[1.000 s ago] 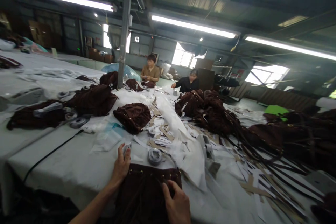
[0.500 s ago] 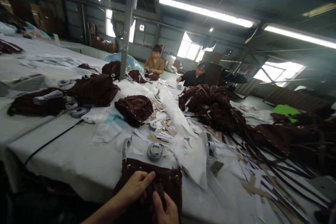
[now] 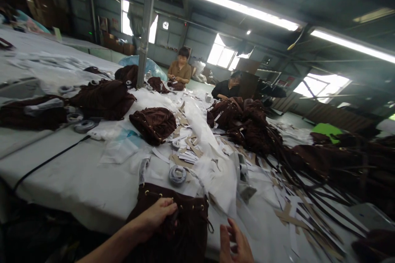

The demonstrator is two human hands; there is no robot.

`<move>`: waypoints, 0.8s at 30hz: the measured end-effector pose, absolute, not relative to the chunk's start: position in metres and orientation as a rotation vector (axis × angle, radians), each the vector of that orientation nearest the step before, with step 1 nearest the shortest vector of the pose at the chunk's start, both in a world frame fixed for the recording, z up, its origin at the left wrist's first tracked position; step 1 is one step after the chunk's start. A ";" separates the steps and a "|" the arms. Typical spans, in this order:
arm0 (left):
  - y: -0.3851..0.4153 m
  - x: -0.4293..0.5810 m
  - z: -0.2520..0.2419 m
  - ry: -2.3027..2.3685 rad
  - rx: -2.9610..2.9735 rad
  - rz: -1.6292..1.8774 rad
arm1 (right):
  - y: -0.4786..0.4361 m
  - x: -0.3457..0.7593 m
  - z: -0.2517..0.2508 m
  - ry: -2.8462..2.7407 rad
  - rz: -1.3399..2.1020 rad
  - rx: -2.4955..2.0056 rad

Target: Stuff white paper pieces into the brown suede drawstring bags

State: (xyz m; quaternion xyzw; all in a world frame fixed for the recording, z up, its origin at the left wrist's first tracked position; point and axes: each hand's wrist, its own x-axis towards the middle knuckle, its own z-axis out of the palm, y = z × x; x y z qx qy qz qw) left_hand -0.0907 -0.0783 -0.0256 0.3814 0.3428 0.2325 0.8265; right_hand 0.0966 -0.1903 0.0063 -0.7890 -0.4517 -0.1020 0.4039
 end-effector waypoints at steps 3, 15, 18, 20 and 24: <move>-0.078 -0.092 -0.024 0.668 0.831 0.541 | -0.162 0.070 0.013 -1.487 -0.258 -1.703; -0.069 -0.107 -0.027 0.653 0.789 0.699 | -0.126 0.061 -0.051 -1.915 0.092 -1.696; -0.067 -0.108 -0.031 0.616 0.736 0.628 | -0.134 0.067 -0.052 -1.967 0.136 -1.638; -0.067 -0.109 -0.032 0.602 0.741 0.574 | -0.138 0.073 -0.046 -2.009 0.183 -1.577; -0.068 -0.109 -0.031 0.625 0.848 0.500 | -0.133 0.073 -0.017 -1.969 0.236 -1.578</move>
